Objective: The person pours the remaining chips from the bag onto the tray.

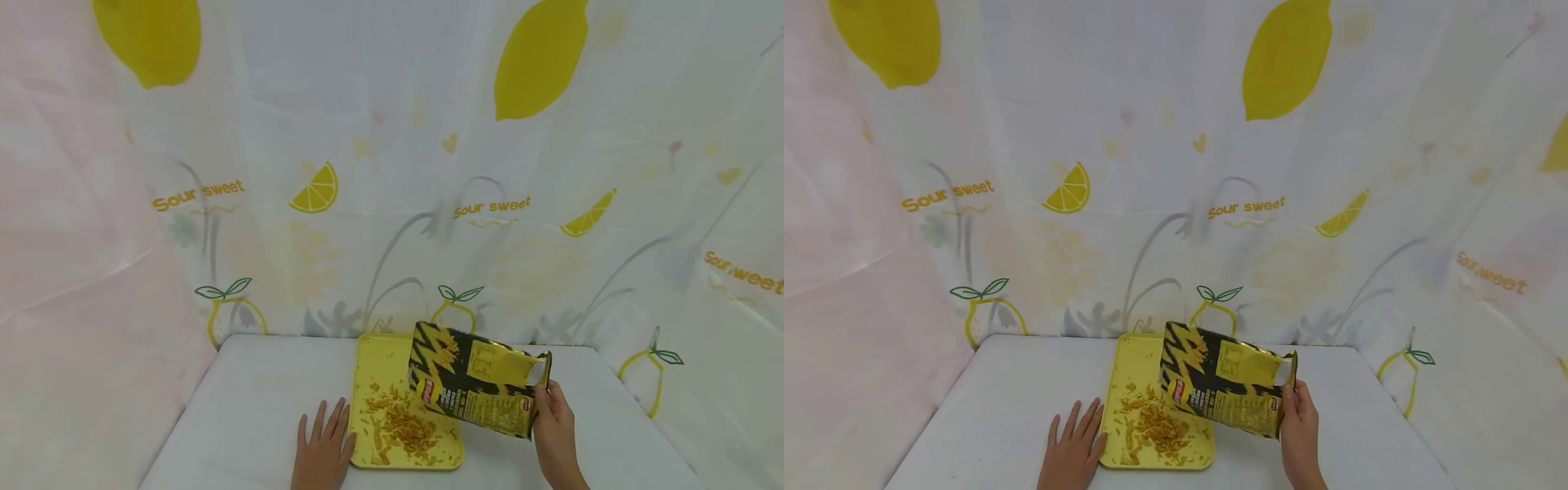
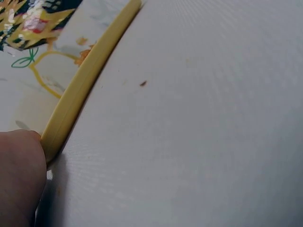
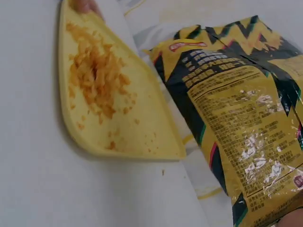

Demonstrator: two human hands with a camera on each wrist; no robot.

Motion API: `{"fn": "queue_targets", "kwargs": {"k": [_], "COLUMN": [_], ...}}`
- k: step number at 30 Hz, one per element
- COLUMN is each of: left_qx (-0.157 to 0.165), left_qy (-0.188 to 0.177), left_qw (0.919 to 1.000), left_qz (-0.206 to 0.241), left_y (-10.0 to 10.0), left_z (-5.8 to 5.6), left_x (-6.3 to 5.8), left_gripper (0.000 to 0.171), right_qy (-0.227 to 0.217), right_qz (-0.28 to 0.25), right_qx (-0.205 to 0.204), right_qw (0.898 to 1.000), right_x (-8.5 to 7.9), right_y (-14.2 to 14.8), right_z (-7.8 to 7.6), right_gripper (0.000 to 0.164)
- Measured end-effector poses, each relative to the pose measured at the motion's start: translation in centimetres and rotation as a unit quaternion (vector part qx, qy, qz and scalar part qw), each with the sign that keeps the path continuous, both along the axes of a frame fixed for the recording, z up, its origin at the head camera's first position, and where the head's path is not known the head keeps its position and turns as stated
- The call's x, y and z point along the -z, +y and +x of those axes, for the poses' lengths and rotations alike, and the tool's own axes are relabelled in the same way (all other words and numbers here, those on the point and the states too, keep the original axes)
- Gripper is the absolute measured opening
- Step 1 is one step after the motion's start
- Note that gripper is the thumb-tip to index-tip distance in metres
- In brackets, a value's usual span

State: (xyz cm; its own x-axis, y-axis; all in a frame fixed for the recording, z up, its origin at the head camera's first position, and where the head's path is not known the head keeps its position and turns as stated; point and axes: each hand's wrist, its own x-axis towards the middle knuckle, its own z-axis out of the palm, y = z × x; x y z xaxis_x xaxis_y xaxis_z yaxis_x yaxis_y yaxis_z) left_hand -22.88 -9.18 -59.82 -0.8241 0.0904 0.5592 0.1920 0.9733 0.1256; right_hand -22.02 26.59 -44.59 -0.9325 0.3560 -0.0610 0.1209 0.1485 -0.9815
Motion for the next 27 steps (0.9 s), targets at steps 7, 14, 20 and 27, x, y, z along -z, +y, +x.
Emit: {"fn": "queue_targets", "kwargs": {"k": [7, 14, 20, 27], "left_qx": [-0.007, -0.014, -0.01, -0.004], "left_qy": [-0.035, -0.04, -0.04, 0.004], "left_qw": [0.9994, 0.9991, 0.9991, 1.0], "left_qz": [0.002, 0.003, 0.006, 0.003], "left_y": [0.0, 0.1, 0.1, -0.1], "left_z": [0.1, 0.1, 0.2, 0.3], "left_x": [0.2, 0.2, 0.1, -0.3], "left_gripper": [0.058, 0.058, 0.057, 0.057], "right_qy": [0.024, 0.032, 0.045, 0.037], "right_qz": [0.043, 0.074, 0.083, 0.116], "right_qx": [0.007, 0.036, 0.032, 0.005], "right_qw": [0.999, 0.996, 0.995, 0.993], "right_x": [-0.2, -0.5, -1.0, -1.5], "right_y": [-0.3, -0.1, 0.4, -0.2], "right_z": [-0.2, -0.3, -0.4, -0.2], "right_gripper": [0.047, 0.047, 0.044, 0.045]}}
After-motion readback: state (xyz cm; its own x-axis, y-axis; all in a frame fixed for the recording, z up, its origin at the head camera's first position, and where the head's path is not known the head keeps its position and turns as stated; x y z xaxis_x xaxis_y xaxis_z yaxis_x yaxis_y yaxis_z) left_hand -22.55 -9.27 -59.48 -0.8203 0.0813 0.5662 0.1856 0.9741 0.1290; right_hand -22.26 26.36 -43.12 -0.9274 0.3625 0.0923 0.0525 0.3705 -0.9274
